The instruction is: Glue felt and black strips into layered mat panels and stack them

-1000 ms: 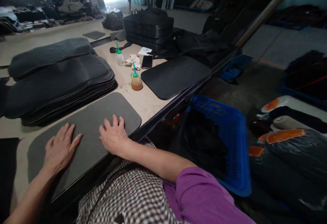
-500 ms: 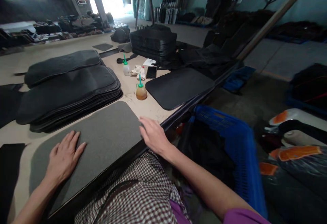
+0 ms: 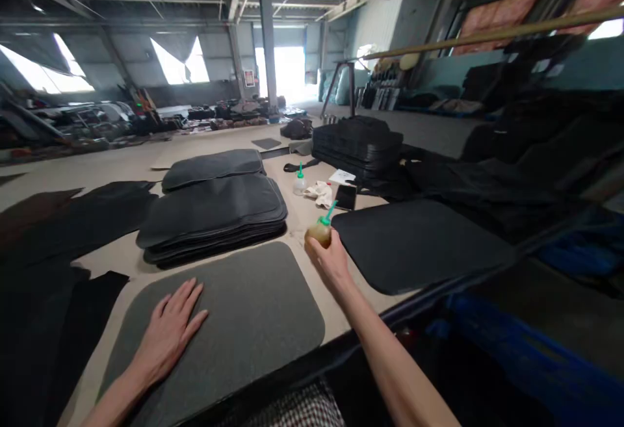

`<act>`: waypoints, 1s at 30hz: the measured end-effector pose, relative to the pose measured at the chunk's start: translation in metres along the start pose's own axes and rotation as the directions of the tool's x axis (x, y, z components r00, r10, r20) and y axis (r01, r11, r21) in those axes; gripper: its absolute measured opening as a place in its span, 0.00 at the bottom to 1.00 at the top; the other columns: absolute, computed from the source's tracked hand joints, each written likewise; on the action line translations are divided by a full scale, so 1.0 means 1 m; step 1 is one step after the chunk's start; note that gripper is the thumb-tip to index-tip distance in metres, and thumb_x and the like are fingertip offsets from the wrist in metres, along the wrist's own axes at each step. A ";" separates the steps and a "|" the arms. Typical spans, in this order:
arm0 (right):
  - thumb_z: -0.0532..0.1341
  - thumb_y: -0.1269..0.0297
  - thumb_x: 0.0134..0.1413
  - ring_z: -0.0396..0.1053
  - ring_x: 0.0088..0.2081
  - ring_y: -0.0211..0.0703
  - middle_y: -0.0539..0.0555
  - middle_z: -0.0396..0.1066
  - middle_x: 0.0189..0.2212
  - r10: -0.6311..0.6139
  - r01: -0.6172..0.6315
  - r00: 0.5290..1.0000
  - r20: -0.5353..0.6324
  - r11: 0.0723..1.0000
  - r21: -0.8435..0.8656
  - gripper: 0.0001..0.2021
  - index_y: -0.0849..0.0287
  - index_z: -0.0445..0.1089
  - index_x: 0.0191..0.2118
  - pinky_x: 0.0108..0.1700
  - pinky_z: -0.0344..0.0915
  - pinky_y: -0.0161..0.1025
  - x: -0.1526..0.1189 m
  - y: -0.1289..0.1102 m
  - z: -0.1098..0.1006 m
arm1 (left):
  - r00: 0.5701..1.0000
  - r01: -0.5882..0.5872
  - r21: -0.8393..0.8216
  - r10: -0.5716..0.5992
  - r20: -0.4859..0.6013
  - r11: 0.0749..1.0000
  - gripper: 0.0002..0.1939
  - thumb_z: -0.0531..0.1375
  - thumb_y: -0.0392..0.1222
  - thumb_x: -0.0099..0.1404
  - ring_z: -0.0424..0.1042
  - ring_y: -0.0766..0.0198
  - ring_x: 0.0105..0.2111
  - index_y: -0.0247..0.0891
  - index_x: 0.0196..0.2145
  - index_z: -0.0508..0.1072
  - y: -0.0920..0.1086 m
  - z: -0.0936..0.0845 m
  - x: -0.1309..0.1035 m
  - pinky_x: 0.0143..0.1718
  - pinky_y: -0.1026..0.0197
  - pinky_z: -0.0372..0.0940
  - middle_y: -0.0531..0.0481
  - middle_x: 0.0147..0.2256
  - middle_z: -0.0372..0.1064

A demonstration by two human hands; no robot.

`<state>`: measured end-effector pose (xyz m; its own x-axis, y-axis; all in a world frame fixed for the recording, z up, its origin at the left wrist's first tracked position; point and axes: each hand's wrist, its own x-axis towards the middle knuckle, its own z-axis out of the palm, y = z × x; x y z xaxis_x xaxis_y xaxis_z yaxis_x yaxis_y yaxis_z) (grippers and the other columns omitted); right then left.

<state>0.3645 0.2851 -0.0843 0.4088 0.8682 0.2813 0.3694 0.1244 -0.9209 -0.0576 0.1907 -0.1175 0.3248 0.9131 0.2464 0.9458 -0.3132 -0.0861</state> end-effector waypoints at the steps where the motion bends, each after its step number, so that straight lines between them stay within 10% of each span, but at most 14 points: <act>1: 0.63 0.41 0.53 0.74 0.51 0.59 0.61 0.75 0.50 0.006 -0.008 1.000 0.025 0.998 0.068 0.32 0.58 0.66 0.57 0.54 0.72 0.55 -0.003 -0.005 -0.002 | 1.000 0.004 -0.004 -0.004 -0.006 1.000 0.32 0.46 0.58 0.77 0.53 0.52 0.72 0.43 0.72 0.59 0.000 0.000 0.000 0.69 0.44 0.52 0.43 0.73 0.51; 5: 0.60 0.44 0.62 0.73 0.56 0.56 0.59 0.71 0.57 0.019 -0.176 0.936 0.352 0.890 0.420 0.30 0.52 0.58 0.64 0.53 0.73 0.52 -0.027 -0.040 -0.010 | 1.000 0.029 -0.018 -0.029 0.002 0.999 0.31 0.46 0.58 0.77 0.52 0.50 0.72 0.43 0.71 0.60 0.004 -0.006 0.002 0.68 0.41 0.53 0.41 0.72 0.51; 9: 0.71 0.49 0.55 0.74 0.54 0.56 0.59 0.71 0.56 -0.060 -0.183 0.762 0.644 0.935 0.303 0.36 0.50 0.61 0.66 0.51 0.74 0.50 -0.053 -0.079 -0.005 | 0.998 0.058 -0.005 -0.058 0.010 0.998 0.30 0.49 0.58 0.77 0.53 0.47 0.72 0.41 0.68 0.66 0.014 -0.027 0.003 0.67 0.37 0.54 0.37 0.72 0.52; 13: 0.75 0.51 0.49 0.72 0.53 0.57 0.58 0.73 0.53 -0.144 0.021 0.758 0.636 0.980 0.197 0.32 0.53 0.70 0.59 0.52 0.73 0.49 -0.070 -0.098 0.031 | 0.998 0.068 -0.036 -0.069 -0.015 0.997 0.30 0.48 0.59 0.76 0.52 0.47 0.72 0.40 0.67 0.66 0.030 -0.049 -0.009 0.69 0.38 0.50 0.35 0.71 0.54; 17: 0.72 0.49 0.52 0.74 0.46 0.52 0.56 0.74 0.49 -0.133 -0.124 0.742 0.657 0.936 0.330 0.30 0.52 0.69 0.58 0.37 0.72 0.40 -0.094 -0.112 0.080 | 0.994 0.109 -0.140 -0.108 0.018 0.984 0.32 0.45 0.62 0.77 0.55 0.49 0.70 0.39 0.67 0.64 0.049 -0.061 -0.033 0.68 0.42 0.51 0.36 0.69 0.58; 30: 0.71 0.45 0.55 0.74 0.44 0.52 0.54 0.74 0.46 -0.330 0.257 0.297 0.896 0.931 0.258 0.32 0.51 0.63 0.59 0.45 0.74 0.49 -0.165 -0.155 0.168 | 0.969 0.245 -0.309 -0.220 0.113 0.919 0.37 0.48 0.62 0.76 0.61 0.49 0.67 0.37 0.73 0.52 0.060 -0.032 -0.063 0.65 0.48 0.61 0.39 0.70 0.57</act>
<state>0.0999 0.2036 -0.0330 -0.7485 0.6469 0.1457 0.2337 0.4630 -0.8550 -0.0210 0.1062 -0.1070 0.1064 0.9831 0.1487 0.9492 -0.1450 0.2793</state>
